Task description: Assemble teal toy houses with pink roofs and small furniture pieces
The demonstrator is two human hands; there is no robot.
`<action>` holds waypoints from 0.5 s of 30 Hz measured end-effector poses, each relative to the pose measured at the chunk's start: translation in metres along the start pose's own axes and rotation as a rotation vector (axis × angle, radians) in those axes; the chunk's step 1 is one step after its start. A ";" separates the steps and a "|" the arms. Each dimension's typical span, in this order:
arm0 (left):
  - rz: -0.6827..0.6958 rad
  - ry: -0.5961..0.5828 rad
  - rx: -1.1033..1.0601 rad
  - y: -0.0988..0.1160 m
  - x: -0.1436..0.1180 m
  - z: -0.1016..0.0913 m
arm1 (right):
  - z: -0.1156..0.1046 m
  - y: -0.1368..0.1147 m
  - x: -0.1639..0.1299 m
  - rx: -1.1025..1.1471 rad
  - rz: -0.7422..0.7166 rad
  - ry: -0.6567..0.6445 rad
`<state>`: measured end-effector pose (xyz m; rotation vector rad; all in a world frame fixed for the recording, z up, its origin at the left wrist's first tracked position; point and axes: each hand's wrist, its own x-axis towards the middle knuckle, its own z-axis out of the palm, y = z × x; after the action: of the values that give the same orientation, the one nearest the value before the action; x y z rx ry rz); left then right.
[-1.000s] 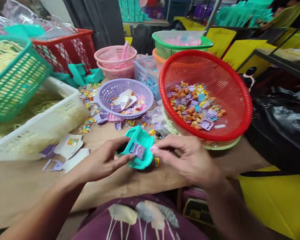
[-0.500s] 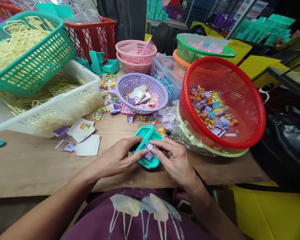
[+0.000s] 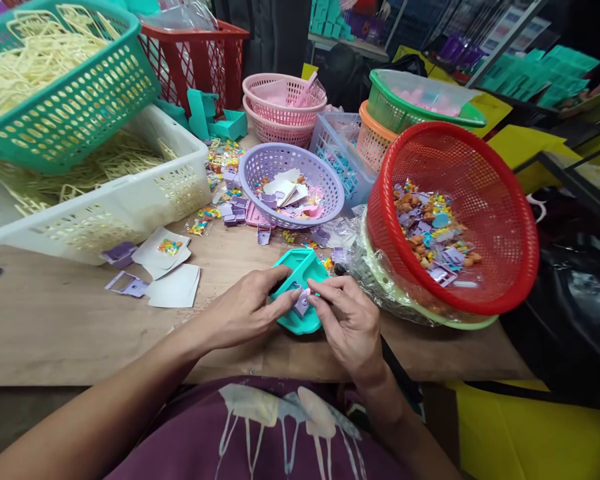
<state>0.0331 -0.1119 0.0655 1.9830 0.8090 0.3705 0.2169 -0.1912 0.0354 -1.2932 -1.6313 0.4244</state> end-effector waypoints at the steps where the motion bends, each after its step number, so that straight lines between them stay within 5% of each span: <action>1: -0.001 -0.006 -0.006 -0.001 0.000 0.000 | 0.001 0.001 0.001 0.017 0.017 0.000; 9: -0.061 -0.031 0.121 -0.011 -0.008 -0.003 | 0.008 0.004 0.002 0.061 0.089 0.050; 15: -0.115 -0.075 0.026 -0.018 -0.003 -0.010 | 0.008 0.009 0.007 0.109 0.144 0.103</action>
<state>0.0180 -0.1011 0.0559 1.9520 0.8787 0.2179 0.2155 -0.1794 0.0287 -1.3330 -1.4149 0.5186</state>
